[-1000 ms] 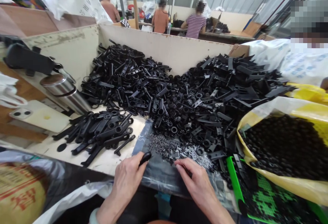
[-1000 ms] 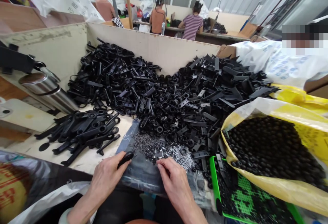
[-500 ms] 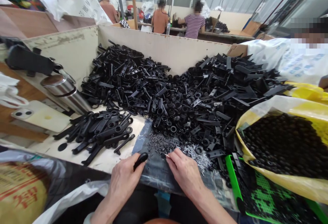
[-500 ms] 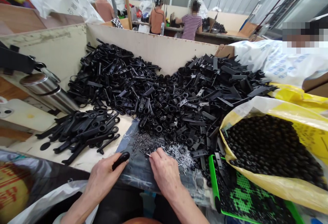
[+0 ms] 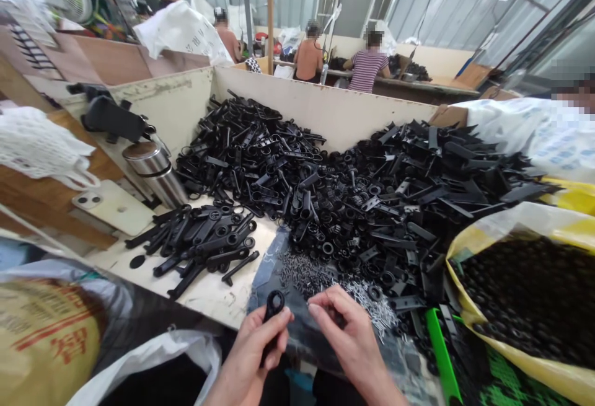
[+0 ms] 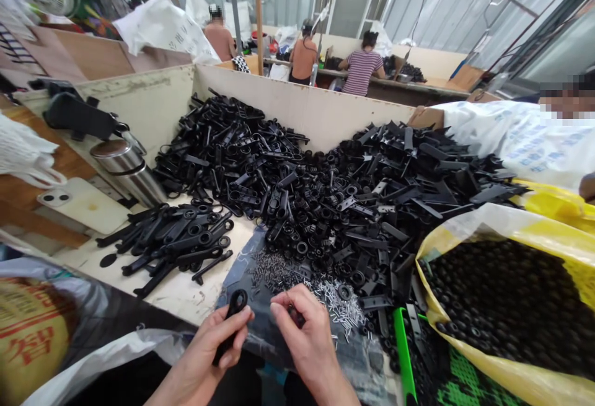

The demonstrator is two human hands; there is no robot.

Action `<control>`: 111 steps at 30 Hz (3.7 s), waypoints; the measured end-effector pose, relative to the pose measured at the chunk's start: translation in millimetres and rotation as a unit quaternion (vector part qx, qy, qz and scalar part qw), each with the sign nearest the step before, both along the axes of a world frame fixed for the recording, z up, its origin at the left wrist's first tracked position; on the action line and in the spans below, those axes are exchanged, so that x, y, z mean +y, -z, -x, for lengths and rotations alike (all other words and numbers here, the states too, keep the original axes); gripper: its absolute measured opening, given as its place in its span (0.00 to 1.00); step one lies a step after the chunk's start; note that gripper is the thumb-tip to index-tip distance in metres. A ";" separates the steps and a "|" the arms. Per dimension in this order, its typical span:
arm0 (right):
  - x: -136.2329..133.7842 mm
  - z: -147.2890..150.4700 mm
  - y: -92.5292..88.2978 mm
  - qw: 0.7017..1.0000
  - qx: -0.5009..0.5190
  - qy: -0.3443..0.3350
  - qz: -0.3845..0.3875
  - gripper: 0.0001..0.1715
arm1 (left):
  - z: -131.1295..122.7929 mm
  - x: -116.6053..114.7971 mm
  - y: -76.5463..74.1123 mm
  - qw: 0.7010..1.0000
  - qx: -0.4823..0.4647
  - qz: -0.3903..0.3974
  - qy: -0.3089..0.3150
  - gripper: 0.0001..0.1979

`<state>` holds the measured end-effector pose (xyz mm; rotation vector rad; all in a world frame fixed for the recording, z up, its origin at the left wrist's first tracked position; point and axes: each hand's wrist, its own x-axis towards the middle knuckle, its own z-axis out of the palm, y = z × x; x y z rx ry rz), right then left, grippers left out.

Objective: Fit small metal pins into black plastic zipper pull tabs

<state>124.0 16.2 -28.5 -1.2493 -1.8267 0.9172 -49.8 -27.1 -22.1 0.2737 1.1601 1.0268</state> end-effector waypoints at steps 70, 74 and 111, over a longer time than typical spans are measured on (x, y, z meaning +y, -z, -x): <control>-14.4 -9.0 6.9 0.990 -0.013 -0.080 -0.114 0.07 | -17.5 -20.5 -12.6 0.992 0.035 -0.031 0.121 0.26; -17.6 -4.8 1.9 0.993 -0.013 -0.060 -0.101 0.06 | -17.1 -21.6 -8.2 0.985 0.098 -0.034 0.141 0.30; -39.2 -14.9 7.9 0.953 -0.251 -0.160 -0.057 0.24 | -3.7 -16.7 16.1 0.959 0.207 -0.115 0.156 0.20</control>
